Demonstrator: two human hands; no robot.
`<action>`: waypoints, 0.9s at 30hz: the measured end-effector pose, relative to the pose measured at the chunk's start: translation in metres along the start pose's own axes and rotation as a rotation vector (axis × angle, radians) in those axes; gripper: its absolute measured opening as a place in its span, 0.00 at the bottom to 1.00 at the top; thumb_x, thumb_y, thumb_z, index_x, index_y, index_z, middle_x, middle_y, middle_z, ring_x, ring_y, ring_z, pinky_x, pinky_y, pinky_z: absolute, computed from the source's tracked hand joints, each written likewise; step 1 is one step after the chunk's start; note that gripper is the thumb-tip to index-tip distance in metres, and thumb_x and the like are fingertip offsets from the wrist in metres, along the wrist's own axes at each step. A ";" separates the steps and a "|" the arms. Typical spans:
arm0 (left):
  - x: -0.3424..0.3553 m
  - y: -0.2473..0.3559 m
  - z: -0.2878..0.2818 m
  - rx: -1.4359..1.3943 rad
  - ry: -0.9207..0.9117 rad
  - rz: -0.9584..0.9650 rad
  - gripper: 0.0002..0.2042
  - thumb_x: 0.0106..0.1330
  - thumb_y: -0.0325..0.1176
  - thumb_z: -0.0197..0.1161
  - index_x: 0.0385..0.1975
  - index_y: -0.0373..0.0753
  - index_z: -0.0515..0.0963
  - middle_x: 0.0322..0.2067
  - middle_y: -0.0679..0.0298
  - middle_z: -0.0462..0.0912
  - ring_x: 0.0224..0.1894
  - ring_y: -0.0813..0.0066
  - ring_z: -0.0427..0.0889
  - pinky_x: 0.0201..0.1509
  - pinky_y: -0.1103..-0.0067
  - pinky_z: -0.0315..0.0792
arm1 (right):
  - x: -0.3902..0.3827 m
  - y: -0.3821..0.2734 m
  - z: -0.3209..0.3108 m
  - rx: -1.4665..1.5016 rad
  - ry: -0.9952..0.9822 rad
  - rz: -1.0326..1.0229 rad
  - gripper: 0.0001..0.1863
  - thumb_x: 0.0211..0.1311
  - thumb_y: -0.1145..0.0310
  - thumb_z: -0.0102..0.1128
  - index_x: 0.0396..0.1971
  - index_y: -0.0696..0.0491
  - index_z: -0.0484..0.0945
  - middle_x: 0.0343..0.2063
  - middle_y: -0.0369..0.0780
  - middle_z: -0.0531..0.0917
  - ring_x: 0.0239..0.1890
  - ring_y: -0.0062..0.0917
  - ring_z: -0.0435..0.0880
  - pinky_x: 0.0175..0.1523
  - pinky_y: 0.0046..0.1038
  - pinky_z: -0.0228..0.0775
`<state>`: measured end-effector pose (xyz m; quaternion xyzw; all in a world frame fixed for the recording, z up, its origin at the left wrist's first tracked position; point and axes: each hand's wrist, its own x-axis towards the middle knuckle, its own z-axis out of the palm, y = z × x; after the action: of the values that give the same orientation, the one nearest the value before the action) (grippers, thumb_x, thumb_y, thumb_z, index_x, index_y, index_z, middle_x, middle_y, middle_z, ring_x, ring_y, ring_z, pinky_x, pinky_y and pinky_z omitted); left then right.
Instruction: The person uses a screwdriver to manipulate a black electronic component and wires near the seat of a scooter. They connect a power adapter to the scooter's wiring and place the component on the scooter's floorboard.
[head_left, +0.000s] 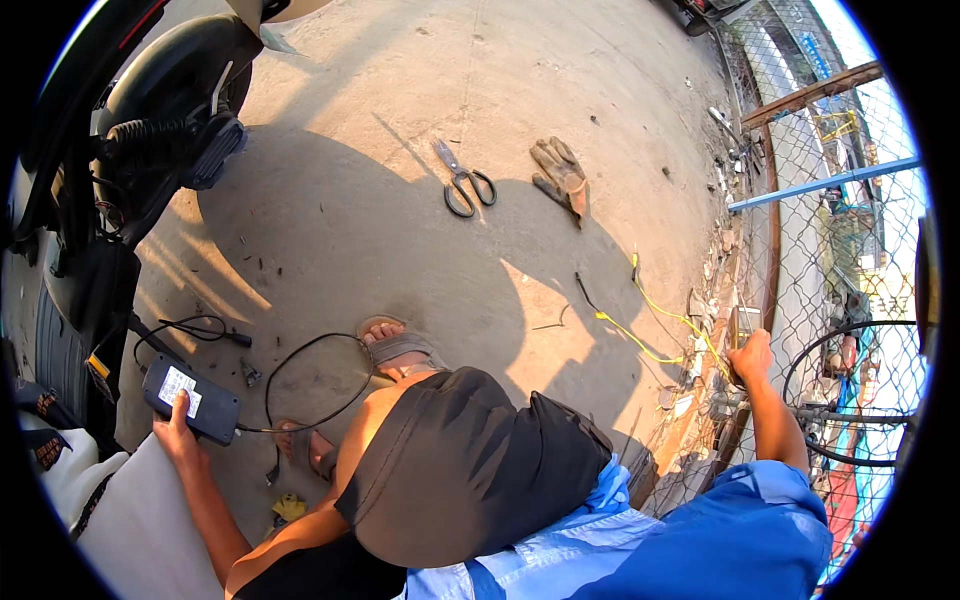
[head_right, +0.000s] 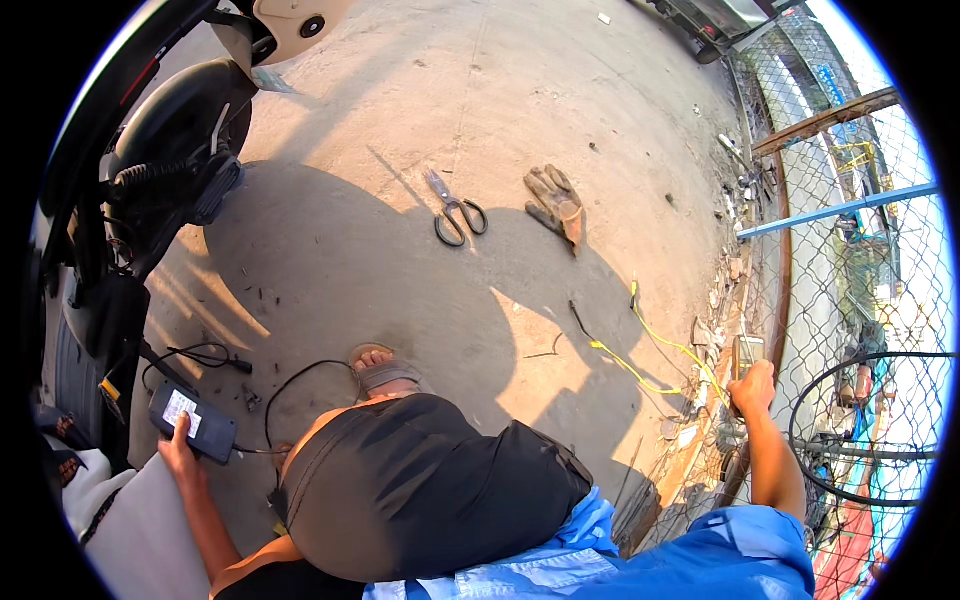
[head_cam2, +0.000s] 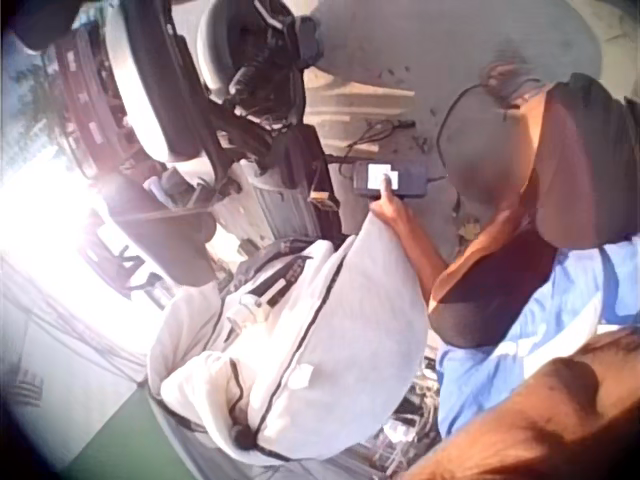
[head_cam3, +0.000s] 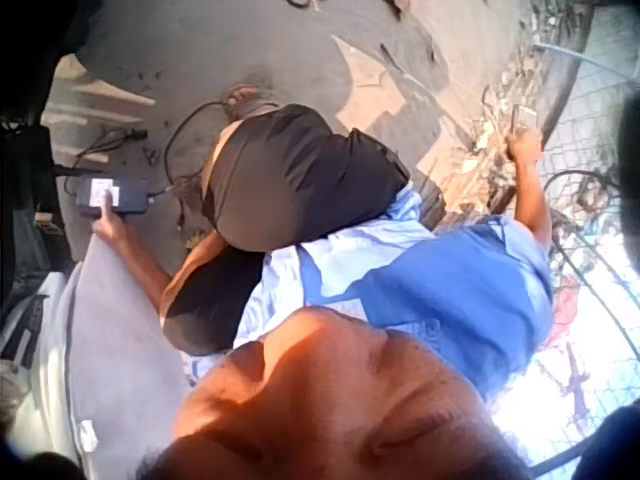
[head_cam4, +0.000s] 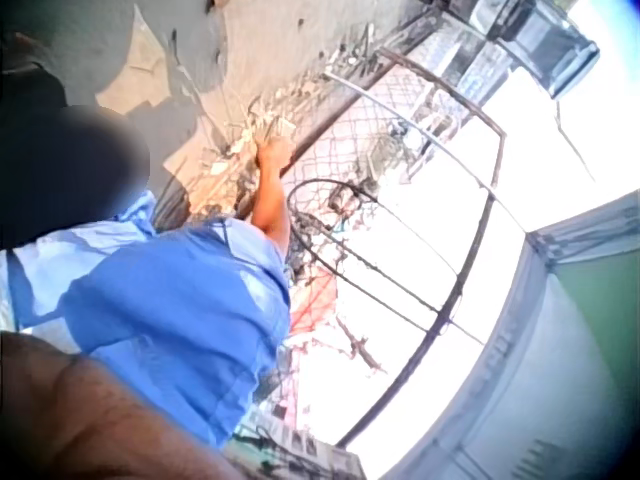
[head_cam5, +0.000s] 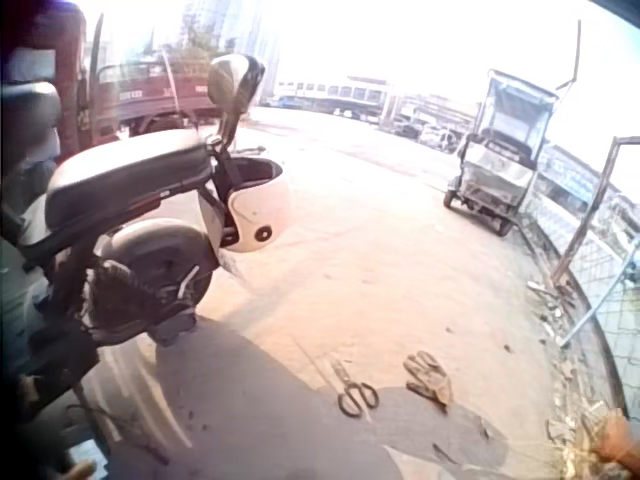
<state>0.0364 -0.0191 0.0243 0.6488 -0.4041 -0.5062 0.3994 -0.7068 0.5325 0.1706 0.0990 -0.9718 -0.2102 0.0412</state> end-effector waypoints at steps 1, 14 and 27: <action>0.004 -0.003 -0.007 0.030 0.018 0.014 0.18 0.62 0.31 0.68 0.49 0.30 0.76 0.39 0.62 0.81 0.38 0.74 0.80 0.46 0.76 0.75 | -0.002 -0.006 0.002 0.028 -0.013 0.080 0.30 0.37 0.64 0.78 0.39 0.60 0.71 0.43 0.52 0.78 0.47 0.49 0.80 0.50 0.42 0.74; -0.014 0.007 0.005 0.102 0.035 0.087 0.17 0.57 0.27 0.69 0.46 0.32 0.76 0.38 0.61 0.83 0.38 0.73 0.83 0.47 0.75 0.76 | -0.129 -0.153 0.172 0.497 -0.429 0.192 0.28 0.32 0.64 0.80 0.31 0.61 0.74 0.33 0.50 0.81 0.39 0.44 0.82 0.47 0.39 0.74; -0.032 0.020 0.021 -0.017 -0.003 0.070 0.17 0.56 0.25 0.69 0.44 0.30 0.75 0.37 0.59 0.84 0.36 0.74 0.83 0.45 0.75 0.78 | -0.128 -0.123 0.242 0.481 -0.448 0.143 0.23 0.61 0.60 0.66 0.41 0.68 0.75 0.40 0.58 0.82 0.44 0.51 0.82 0.50 0.46 0.71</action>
<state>0.0080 0.0011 0.0495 0.6301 -0.4229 -0.4962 0.4218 -0.5899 0.5465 -0.1048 -0.0113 -0.9829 0.0122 -0.1832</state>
